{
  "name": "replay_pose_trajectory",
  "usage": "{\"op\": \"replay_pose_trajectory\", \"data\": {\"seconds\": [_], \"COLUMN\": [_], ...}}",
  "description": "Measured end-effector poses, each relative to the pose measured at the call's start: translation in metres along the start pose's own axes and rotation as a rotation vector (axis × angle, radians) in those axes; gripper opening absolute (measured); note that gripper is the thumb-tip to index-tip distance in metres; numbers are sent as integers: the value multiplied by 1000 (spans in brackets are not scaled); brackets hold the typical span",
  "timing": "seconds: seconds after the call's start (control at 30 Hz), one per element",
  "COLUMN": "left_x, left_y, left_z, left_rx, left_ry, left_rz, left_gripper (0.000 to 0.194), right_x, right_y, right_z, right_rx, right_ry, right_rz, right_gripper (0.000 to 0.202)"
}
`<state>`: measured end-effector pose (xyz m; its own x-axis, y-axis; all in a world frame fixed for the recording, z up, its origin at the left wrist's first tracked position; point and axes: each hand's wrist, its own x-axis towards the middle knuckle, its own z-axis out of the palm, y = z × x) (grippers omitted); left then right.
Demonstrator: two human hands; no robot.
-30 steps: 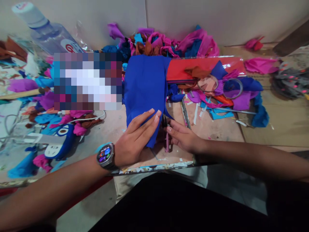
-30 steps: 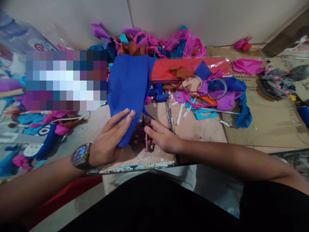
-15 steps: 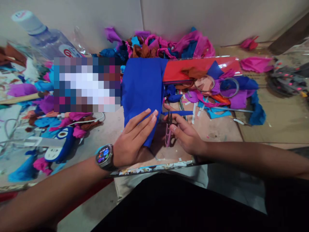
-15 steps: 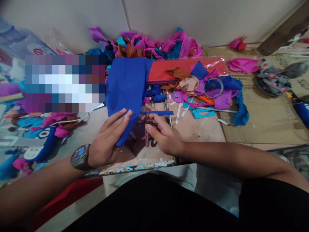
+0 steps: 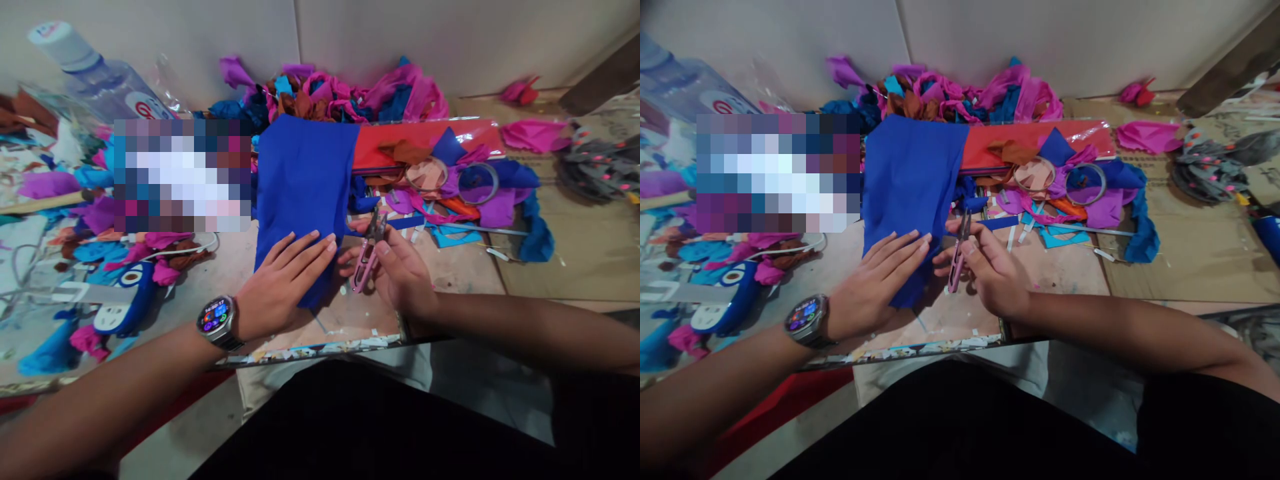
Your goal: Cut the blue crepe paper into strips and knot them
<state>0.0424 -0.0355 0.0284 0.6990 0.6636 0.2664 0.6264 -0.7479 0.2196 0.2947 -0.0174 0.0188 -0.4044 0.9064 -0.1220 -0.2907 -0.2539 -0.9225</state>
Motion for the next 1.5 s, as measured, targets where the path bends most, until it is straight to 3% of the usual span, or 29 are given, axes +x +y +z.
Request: {"op": "replay_pose_trajectory", "data": {"seconds": [0.23, 0.43, 0.57, 0.73, 0.83, 0.93, 1.3, 1.5], "left_x": [3, 2, 1, 1, 1, 1, -1, 0], "left_y": [1, -4, -9, -7, -3, -1, 3, 6], "left_z": [-4, -2, -3, -8, -9, -8, -7, -4], "left_rx": [54, 40, -87, -236, -284, -298, -201, -118], "left_ry": [-102, -39, 93, 227, 251, 243, 168, 136], "left_rz": [-62, -133, -113, -144, -142, -112, -72, -63], "left_gripper": [87, 68, 67, 66, 62, 62, 68, 68], "right_x": [-3, -5, -4, -10, -13, -11, 5, 11], "right_y": [-1, -5, -3, 6, 10, 11, 21, 22], "right_z": [2, 1, 1, 6, 8, 7, 6, 6], "right_rx": [21, -12, -14, -33, -60, -68, 65, 13], "right_ry": [54, 53, 40, -125, -252, -291, -208, -141], "right_rz": [-42, -51, 13, 201, 211, 208, 204, 112], "right_gripper": [37, 39, 38, 39, 39, 34, 41, 38]}}
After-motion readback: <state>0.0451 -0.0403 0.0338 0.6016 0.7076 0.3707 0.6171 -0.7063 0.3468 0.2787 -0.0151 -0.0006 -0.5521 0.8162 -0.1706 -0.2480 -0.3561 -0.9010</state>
